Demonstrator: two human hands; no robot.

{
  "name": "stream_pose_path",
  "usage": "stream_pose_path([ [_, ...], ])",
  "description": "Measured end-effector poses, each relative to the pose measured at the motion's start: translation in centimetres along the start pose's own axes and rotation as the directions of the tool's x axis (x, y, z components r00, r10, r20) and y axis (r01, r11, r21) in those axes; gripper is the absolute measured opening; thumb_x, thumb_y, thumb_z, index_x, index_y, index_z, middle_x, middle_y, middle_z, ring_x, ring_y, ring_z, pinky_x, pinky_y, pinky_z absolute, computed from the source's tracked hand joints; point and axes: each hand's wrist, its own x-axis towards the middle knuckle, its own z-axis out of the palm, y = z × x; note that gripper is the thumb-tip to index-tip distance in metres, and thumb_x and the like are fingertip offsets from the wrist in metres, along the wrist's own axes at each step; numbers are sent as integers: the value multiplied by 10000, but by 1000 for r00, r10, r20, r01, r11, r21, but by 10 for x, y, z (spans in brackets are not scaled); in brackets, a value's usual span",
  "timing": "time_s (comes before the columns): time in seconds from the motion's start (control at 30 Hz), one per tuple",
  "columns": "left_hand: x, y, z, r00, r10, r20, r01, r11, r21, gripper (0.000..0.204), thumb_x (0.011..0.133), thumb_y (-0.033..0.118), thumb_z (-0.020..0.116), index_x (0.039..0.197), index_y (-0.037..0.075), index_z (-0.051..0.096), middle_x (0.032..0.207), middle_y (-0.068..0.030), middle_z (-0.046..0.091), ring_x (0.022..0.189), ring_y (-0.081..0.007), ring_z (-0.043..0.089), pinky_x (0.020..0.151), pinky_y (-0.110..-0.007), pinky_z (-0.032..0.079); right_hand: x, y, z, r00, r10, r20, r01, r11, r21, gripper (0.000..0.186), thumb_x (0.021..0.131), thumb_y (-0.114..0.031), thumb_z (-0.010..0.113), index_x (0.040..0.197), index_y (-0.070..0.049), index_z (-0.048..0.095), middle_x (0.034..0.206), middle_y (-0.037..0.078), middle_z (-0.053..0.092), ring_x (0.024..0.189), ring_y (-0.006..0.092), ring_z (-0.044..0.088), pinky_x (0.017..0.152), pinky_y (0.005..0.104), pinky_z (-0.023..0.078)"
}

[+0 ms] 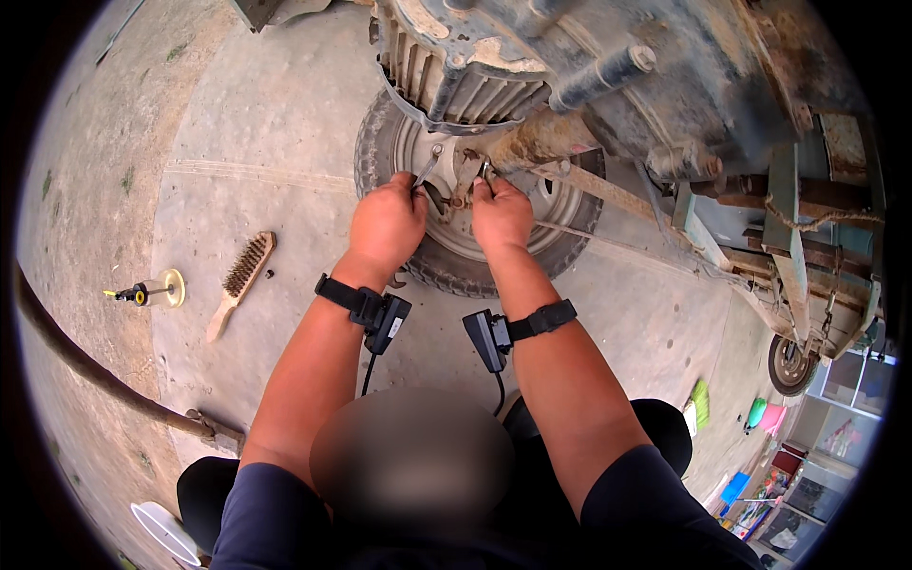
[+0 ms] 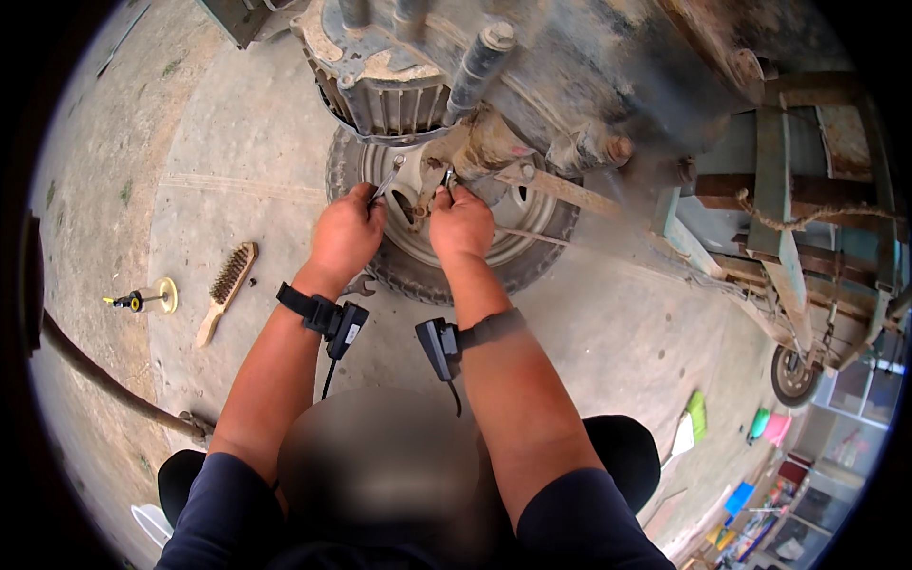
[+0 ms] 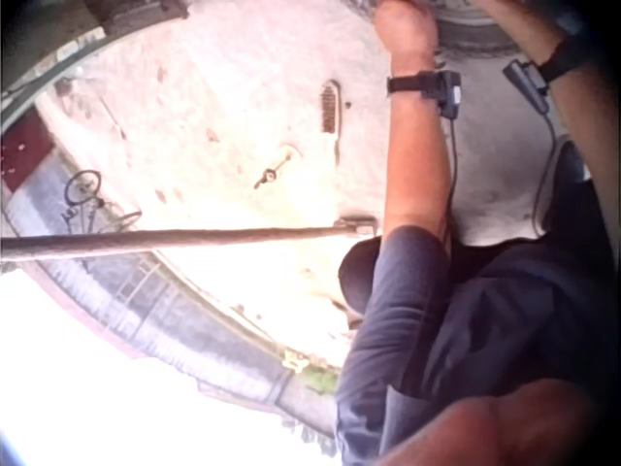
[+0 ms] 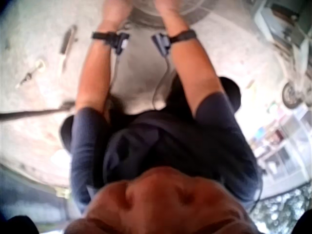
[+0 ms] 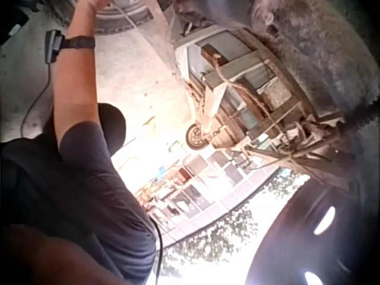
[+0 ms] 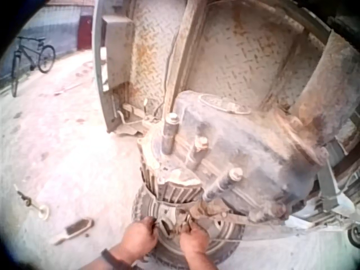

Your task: The person uses a wrench to loosen and remove bolts from a vehicle wheel hub. They manipulate the hub components by hand and continue to adjust fasteners with the wrench throughout the clip.

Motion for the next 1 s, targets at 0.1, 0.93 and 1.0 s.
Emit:
stream_pose_path([
  [0.1,1,2,0,999,-33,-18,32,998,-55,246,964,226,603,1087,16,644,864,-264,684,851,-464,656,743,-513,525,0,1,1,1000,19,-5,-19,1000,2,346,952,-364,577,915,-46,707,939,219,707,920,434,660,831,497,511],
  [0.93,13,8,21,989,-31,146,13,992,123,277,1015,243,484,1102,37,646,1010,-223,715,925,-420,688,812,-515,552,1,1,-1,999,38,14,-39,999,16,356,950,-369,569,913,-45,712,938,219,709,915,431,662,831,499,512],
  [1.0,15,9,22,986,-37,160,17,992,121,266,1010,239,491,1095,42,647,1000,-222,716,923,-420,689,814,-515,552,1,0,-1,999,32,16,-32,999,11,359,949,-371,570,912,-43,711,936,220,709,915,431,662,830,499,513],
])
